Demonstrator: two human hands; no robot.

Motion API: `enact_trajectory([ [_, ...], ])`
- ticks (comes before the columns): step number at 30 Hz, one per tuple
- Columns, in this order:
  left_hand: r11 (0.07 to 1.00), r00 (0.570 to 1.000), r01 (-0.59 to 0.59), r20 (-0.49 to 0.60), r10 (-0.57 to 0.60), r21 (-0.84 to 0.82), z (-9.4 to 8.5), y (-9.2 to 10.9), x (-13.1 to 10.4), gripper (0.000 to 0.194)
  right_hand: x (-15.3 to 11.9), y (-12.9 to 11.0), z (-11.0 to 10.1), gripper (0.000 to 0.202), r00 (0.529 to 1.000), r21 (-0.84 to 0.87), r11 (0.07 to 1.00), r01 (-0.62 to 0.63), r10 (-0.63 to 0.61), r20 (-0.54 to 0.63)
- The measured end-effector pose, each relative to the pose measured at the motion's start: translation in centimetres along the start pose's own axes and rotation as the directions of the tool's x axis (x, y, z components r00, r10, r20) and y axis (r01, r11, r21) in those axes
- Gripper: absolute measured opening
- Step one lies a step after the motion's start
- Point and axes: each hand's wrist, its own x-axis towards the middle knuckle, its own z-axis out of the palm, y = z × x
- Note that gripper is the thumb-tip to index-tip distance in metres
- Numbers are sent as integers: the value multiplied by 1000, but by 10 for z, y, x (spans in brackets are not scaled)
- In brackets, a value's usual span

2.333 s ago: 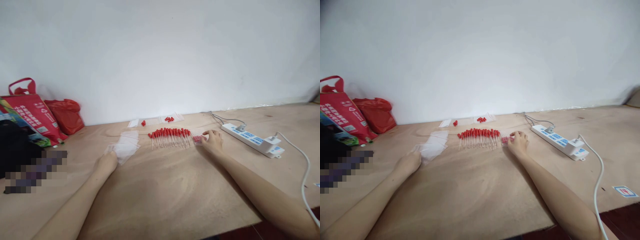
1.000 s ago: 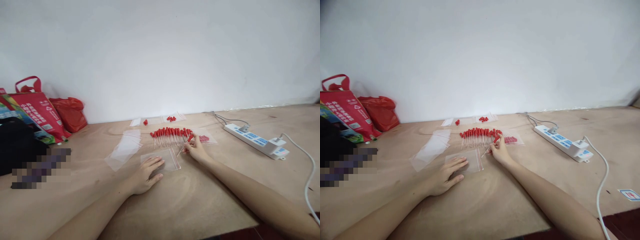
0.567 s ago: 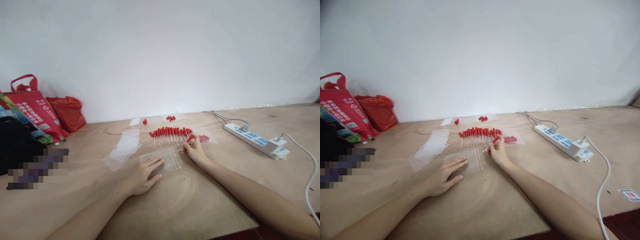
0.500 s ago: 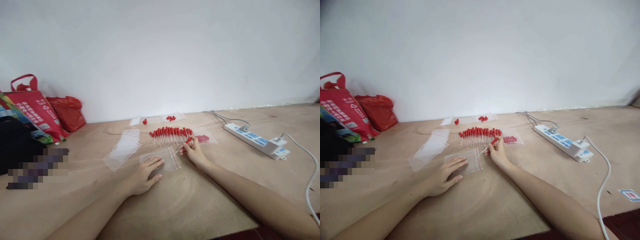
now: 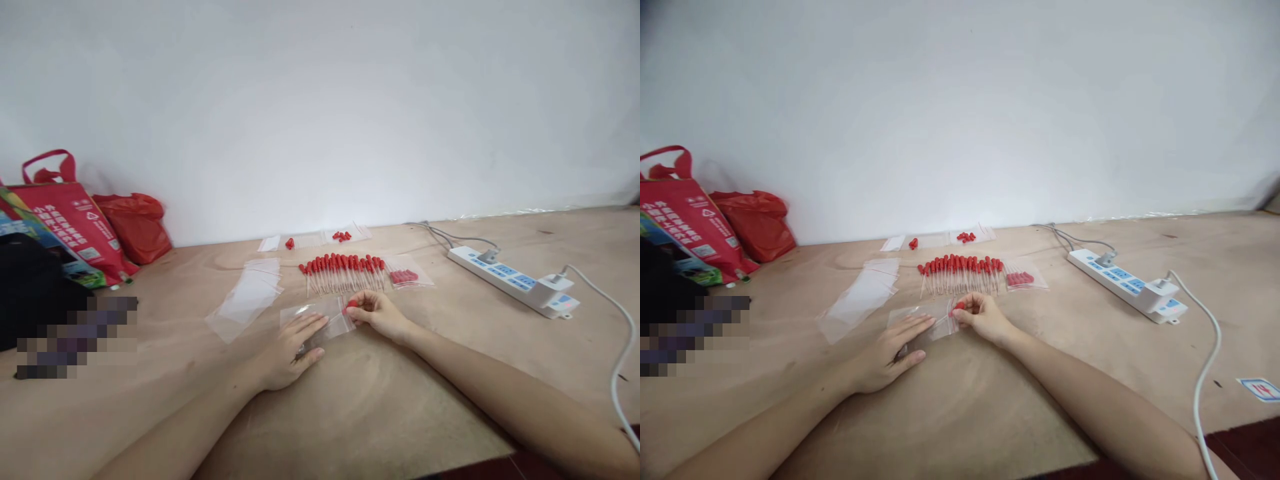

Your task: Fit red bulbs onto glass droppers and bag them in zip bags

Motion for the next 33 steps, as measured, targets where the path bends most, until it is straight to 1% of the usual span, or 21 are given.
enact_trajectory([
  [3,1000,1000,-16,6,16,-18,0,0,0,47,-1,-1,-2,31,999,-183,983,13,-4,51],
  [5,1000,1000,-8,25,9,-22,0,1,0,48,-4,-2,-2,30,995,-238,969,60,-38,97],
  [7,1000,999,10,47,-9,-22,0,2,0,49,-7,-4,0,32,984,-197,978,74,-40,172],
  [10,999,998,32,53,-30,-31,-1,5,-1,51,-13,-6,5,35,959,-49,998,25,-9,284],
  [12,998,998,33,51,-30,-54,-4,4,-2,54,-13,-7,5,34,947,1,999,36,-34,319],
  [15,994,997,54,51,-50,-93,-11,-1,-4,51,-9,-5,-3,32,945,-1,998,63,-59,321],
  [18,991,996,79,37,-76,-103,-18,-9,-3,42,-3,-3,-17,33,952,-19,1000,24,-17,307],
  [20,993,998,57,24,-55,-104,-19,-13,-2,40,0,-2,-24,33,956,-48,999,-4,18,293],
  [22,994,1000,26,14,-25,-108,-18,-15,-1,39,1,-2,-26,31,967,-90,996,-10,33,252],
  [24,993,1000,13,9,-12,-113,-15,-16,0,39,1,-3,-23,29,980,-151,988,10,21,200],
  [25,993,1000,8,2,-8,-117,-14,-16,0,39,0,-4,-21,29,982,-190,981,35,2,191],
  [27,992,1000,-4,-14,2,-126,-12,-17,0,39,-1,-5,-16,28,972,-277,951,134,-71,226],
  [29,991,1000,-14,-24,11,-136,-12,-17,0,39,-2,-6,-14,28,936,-369,885,282,-169,309],
  [31,991,1000,-4,-21,1,-134,-12,-17,0,39,-3,-4,-13,27,892,-446,797,407,-242,381],
  [32,991,1000,8,-18,-10,-132,-12,-16,-1,39,-2,-3,-13,25,880,-476,759,443,-267,393],
  [33,991,1000,22,-20,-24,-129,-13,-16,-1,39,-1,-1,-14,23,879,-505,731,458,-288,381],
])
